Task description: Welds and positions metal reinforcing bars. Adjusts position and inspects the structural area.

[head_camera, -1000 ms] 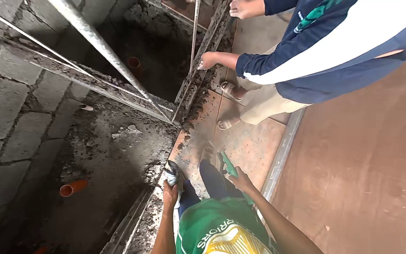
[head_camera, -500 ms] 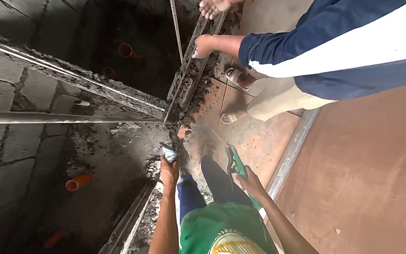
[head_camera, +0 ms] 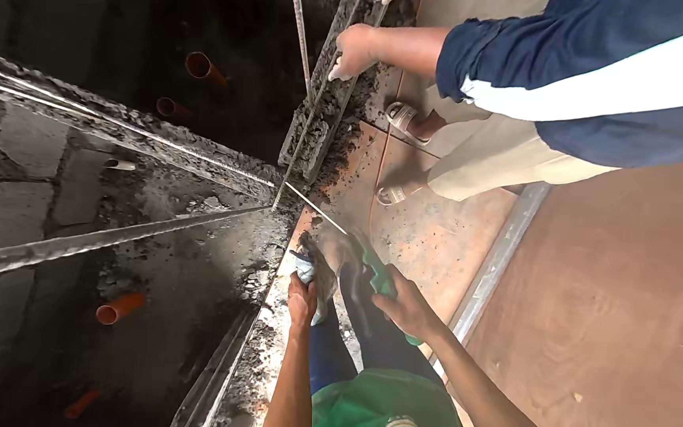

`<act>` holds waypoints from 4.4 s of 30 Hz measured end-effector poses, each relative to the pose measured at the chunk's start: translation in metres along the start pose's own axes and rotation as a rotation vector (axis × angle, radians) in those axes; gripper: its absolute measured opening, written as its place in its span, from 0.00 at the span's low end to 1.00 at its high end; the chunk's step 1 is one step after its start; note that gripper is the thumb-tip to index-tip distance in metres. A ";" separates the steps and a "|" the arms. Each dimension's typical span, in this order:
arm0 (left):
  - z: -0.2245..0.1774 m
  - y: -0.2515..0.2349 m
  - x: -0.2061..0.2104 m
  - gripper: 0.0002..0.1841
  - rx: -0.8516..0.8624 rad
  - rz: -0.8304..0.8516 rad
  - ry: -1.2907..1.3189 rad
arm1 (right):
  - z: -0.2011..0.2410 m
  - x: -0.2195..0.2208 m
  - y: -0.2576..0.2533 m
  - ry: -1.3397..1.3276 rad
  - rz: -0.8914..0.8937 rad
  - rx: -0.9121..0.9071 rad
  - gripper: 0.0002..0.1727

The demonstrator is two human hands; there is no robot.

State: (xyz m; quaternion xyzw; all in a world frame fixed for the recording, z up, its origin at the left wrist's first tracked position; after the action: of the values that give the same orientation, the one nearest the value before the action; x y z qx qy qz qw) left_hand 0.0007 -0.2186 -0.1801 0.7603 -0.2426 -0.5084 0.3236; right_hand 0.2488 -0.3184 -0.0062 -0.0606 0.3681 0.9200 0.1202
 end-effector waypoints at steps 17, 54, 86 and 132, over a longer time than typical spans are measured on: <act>0.008 -0.012 -0.031 0.35 0.023 -0.049 0.097 | 0.014 0.016 -0.039 0.116 0.059 0.066 0.28; -0.007 0.000 0.014 0.37 0.009 0.090 0.099 | -0.154 -0.011 0.055 -0.105 -0.045 0.383 0.25; -0.024 -0.013 0.012 0.39 0.041 0.038 0.086 | -0.160 -0.006 0.044 -0.092 -0.053 0.421 0.24; -0.023 -0.006 0.015 0.33 -0.069 0.034 -0.303 | -0.012 -0.002 -0.013 0.025 0.096 0.046 0.28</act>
State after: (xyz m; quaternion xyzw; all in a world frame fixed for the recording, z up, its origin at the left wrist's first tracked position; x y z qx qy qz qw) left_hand 0.0280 -0.2190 -0.1875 0.6592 -0.2841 -0.6195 0.3177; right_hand 0.2549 -0.3177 -0.0228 -0.0517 0.3934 0.9151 0.0726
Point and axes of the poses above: each hand's wrist, its own y-axis away from the middle knuckle, its own x-axis out of the palm, z = x × y, the point moved 7 cm from there along -y, towards the middle knuckle, and after that the axes turned 3 degrees about -x, right-handed, at the moved point
